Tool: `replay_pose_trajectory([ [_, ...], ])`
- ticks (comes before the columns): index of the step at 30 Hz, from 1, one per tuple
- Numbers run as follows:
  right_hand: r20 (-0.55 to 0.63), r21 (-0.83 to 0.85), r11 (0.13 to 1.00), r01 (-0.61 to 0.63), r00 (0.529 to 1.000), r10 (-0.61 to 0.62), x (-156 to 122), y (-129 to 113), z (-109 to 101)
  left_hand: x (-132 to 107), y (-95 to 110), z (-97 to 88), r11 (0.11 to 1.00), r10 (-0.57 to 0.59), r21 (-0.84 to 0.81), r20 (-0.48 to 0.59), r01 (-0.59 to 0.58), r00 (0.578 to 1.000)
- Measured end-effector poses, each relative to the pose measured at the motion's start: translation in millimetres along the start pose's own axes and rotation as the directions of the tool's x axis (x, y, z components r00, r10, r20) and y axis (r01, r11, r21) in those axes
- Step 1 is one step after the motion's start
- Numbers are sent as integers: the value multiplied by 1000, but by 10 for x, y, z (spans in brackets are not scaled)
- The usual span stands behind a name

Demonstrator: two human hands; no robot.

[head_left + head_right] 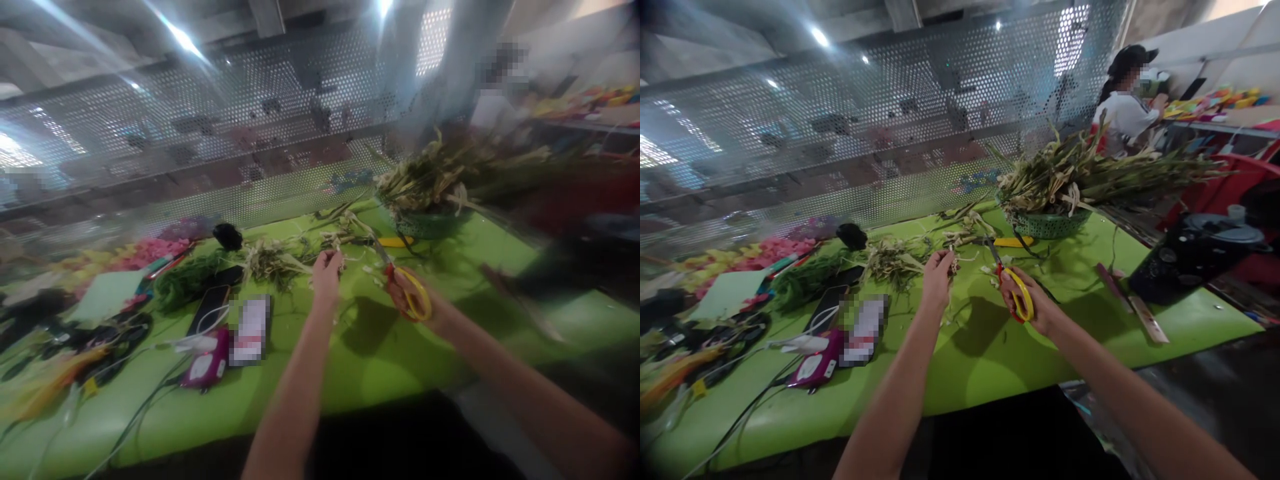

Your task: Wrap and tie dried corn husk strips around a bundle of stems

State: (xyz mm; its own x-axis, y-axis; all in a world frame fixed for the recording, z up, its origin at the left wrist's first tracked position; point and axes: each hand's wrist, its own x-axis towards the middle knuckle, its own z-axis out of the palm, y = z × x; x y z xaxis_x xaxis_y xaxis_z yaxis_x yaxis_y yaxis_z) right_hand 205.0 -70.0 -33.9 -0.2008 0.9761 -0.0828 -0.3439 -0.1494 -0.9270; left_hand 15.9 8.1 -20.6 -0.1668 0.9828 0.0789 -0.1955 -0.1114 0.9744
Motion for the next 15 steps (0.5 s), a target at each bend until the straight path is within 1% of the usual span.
replay_pose_trajectory([
  [2, 33, 5, 1000, 23, 999, -23, -29, -41, 0, -12, 22, -3, 998, -36, -49, 4, 36, 999],
  [4, 64, 1, 1000, 20, 998, -20, -40, -91, 6, -27, 44, 2, 995, -76, -66, 31, 77, 997],
  [6, 69, -26, 1000, 18, 998, -16, -21, -159, 23, -36, 54, 14, 995, -88, -36, 52, 90, 995],
  [7, 55, -46, 999, 21, 998, -19, 0, -200, 37, -35, 53, 22, 997, -76, -7, 52, 76, 996],
  [9, -1, -99, 994, 39, 999, -39, 59, -290, 81, -26, 38, 42, 998, -17, 65, 46, 14, 999],
  [11, -79, -155, 985, 71, 993, -84, 141, -375, 142, -19, 20, 64, 985, 81, 145, 59, -89, 995],
  [13, -134, -180, 977, 114, 981, -140, 247, -434, 210, -32, 15, 86, 952, 200, 220, 77, -213, 977],
  [15, -158, -171, 974, 146, 972, -174, 375, -454, 273, -77, 38, 105, 897, 313, 299, 92, -325, 945],
])
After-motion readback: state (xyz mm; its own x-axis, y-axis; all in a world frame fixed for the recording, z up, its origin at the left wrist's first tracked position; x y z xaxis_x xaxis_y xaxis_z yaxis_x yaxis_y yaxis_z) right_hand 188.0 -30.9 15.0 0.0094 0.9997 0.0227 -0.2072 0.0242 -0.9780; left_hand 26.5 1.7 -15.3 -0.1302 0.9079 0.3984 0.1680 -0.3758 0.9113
